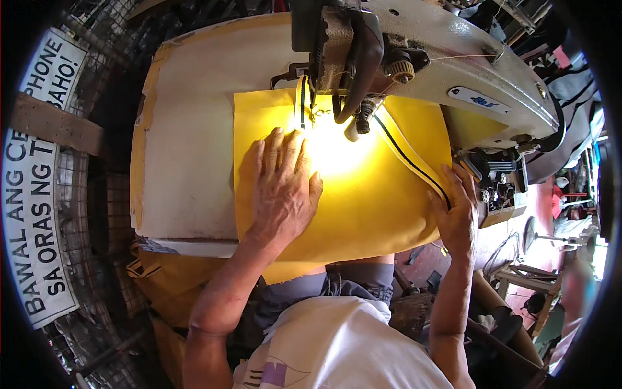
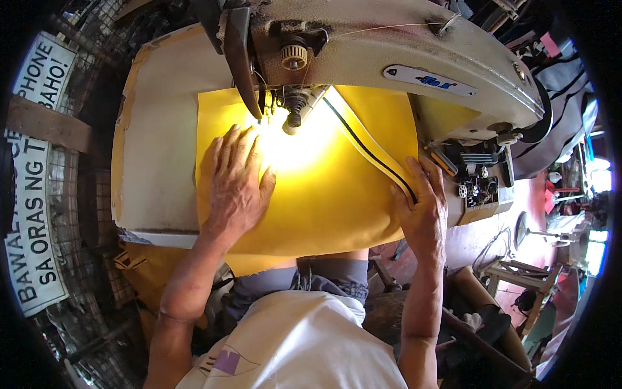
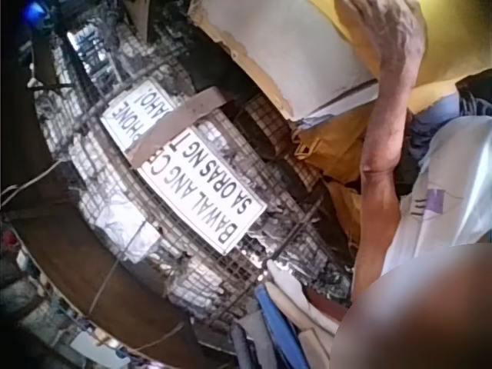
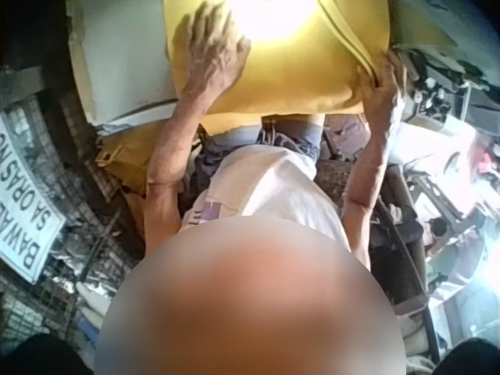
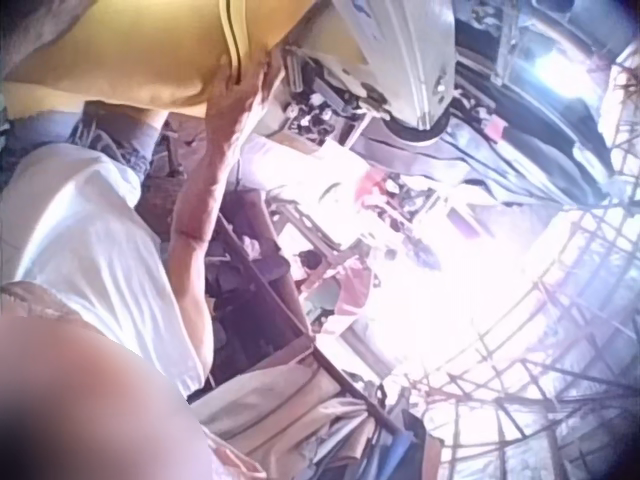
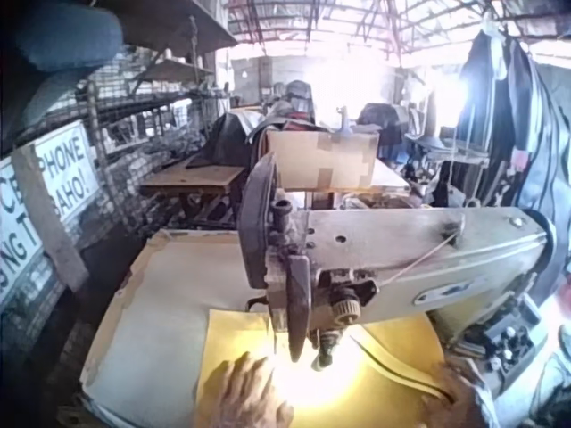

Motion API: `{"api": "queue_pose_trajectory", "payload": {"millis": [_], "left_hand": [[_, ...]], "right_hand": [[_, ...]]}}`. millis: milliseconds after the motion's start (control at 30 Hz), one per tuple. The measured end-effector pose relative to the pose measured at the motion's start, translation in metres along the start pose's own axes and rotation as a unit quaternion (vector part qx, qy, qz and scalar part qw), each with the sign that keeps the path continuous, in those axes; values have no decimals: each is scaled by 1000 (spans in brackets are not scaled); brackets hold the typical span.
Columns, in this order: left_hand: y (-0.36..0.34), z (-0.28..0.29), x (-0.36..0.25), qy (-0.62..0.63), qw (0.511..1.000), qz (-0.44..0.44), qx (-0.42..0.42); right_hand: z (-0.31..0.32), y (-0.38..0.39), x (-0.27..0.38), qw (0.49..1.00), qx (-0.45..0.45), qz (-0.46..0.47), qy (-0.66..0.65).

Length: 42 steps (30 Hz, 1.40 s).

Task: Sewing the handles and reinforcement edges of a yellow tote bag using an industrial sewing machine.

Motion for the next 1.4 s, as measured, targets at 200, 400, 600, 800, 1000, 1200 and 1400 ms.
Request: {"api": "queue_pose_trajectory", "payload": {"millis": [200, 400, 600, 800, 1000, 1200, 1400], "left_hand": [[-3, -1, 3, 9, 999, 16, 32], [-1, -2, 14, 36, 998, -18, 38], [-6, -3, 13, 13, 998, -14, 52], [-15, -5, 20, 16, 999, -13, 42], [-16, 1, 20, 17, 999, -8, 31], [-15, -1, 21, 3, 999, -13, 40], [-19, -2, 24, 12, 999, -14, 42]], "right_hand": [[7, -2, 10, 999, -35, 28, 25], [68, 0, -3, 978, -166, 71, 108], [164, -49, -60, 920, -291, 54, 256], [263, -200, -176, 961, -145, -46, 233], [246, -226, -179, 931, -6, 15, 366], [232, -225, -185, 902, 36, 99, 418], [273, -196, -265, 919, 2, 66, 389]]}}
Point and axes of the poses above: each hand's wrist, its own y-axis away from the middle knuckle, its own z-axis out of the back of the hand, x = y × z, the point moved 4 cm from there along -y, towards the middle knuckle, and after that the axes turned 10 degrees about x, right-handed, at the moved point
